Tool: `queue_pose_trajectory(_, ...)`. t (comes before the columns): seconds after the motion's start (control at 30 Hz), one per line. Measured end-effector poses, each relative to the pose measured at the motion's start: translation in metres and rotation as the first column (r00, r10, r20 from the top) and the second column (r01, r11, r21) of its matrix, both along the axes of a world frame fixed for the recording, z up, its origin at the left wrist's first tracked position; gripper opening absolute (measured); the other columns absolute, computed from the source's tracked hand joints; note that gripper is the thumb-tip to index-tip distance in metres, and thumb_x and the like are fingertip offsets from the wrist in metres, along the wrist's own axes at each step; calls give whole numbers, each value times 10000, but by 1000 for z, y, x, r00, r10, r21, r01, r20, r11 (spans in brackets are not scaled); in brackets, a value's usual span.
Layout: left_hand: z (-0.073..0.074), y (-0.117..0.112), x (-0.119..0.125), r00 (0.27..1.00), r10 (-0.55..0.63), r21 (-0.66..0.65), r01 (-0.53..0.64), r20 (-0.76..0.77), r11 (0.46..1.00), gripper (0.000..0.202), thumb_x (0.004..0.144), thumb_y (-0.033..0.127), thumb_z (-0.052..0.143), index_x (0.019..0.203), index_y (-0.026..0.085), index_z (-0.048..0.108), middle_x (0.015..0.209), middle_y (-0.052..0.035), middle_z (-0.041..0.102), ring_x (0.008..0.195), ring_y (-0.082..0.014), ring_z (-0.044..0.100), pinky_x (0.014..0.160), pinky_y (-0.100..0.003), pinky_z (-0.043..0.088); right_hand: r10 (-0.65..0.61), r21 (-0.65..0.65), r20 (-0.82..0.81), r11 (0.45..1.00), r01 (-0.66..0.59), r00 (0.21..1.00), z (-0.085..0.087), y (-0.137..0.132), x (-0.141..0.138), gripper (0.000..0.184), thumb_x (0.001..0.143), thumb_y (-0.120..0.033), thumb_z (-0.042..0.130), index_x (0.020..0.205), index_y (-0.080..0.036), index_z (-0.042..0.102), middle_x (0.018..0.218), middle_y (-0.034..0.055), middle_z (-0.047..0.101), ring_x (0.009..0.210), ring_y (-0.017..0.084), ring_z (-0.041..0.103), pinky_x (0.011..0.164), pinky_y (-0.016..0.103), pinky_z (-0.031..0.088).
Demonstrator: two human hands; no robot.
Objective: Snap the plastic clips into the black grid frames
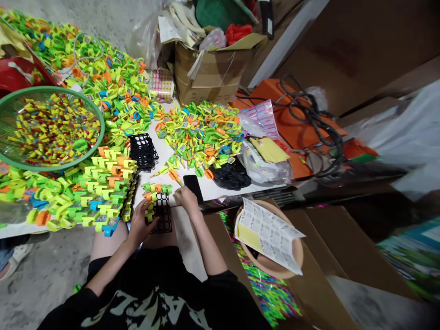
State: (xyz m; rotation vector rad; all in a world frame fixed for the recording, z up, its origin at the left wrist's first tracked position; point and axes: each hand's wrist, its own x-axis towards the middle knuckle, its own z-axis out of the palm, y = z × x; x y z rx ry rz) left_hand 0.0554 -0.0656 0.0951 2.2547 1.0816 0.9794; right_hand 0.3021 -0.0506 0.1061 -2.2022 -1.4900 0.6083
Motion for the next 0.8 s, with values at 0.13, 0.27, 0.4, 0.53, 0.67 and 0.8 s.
queue_pose_trajectory(0.13,-2,0,-1,1000,16,-22,-17,-8,1000,610,863,334,654,1400,240,381,1391,-142,481,1316,-287,477,1072,-496,434,-92,-47,215,993,105,972,11,34,5,274,922,-253,551,1143,-110,630,1222,209,563,1066,271,613,829,320,480)
queue_pose_trajectory(0.27,-2,-2,-1,999,24,-44,-25,-24,999,604,862,327,654,1398,239,390,1391,-143,482,1318,-292,478,1074,-502,435,-54,-202,210,974,98,976,8,52,5,243,918,-169,498,1082,-57,637,1180,253,582,1014,298,644,822,348,477)
queue_pose_trajectory(0.4,-1,-2,-2,1000,19,-50,-20,-19,999,604,866,319,647,1406,248,385,1395,-136,479,1321,-285,475,1084,-495,429,-139,-176,114,972,158,984,2,39,12,222,885,-178,521,1061,-78,614,1017,208,671,929,286,661,780,334,473)
queue_pose_trajectory(0.53,-2,-2,-5,999,5,-52,-7,-31,999,612,872,316,641,1417,241,372,1404,-141,470,1329,-280,464,1083,-485,431,-253,84,-215,958,276,943,-12,1,0,279,884,-331,518,1075,-140,590,825,79,700,747,219,661,704,299,495)
queue_pose_trajectory(0.67,-4,-2,-8,999,-4,-68,1,-39,998,612,879,306,630,1426,236,365,1413,-145,465,1342,-278,454,1088,-479,428,-111,234,-483,939,251,868,-33,-40,-41,309,871,-437,513,960,-177,655,849,80,718,786,219,669,722,318,534)
queue_pose_trajectory(0.8,-3,-4,-9,999,2,-78,-5,-41,997,606,881,301,622,1427,234,369,1415,-149,465,1339,-284,457,1087,-493,428,64,242,-544,967,83,837,-44,-54,-79,243,856,-392,559,992,-243,696,971,55,730,925,233,671,811,361,552)
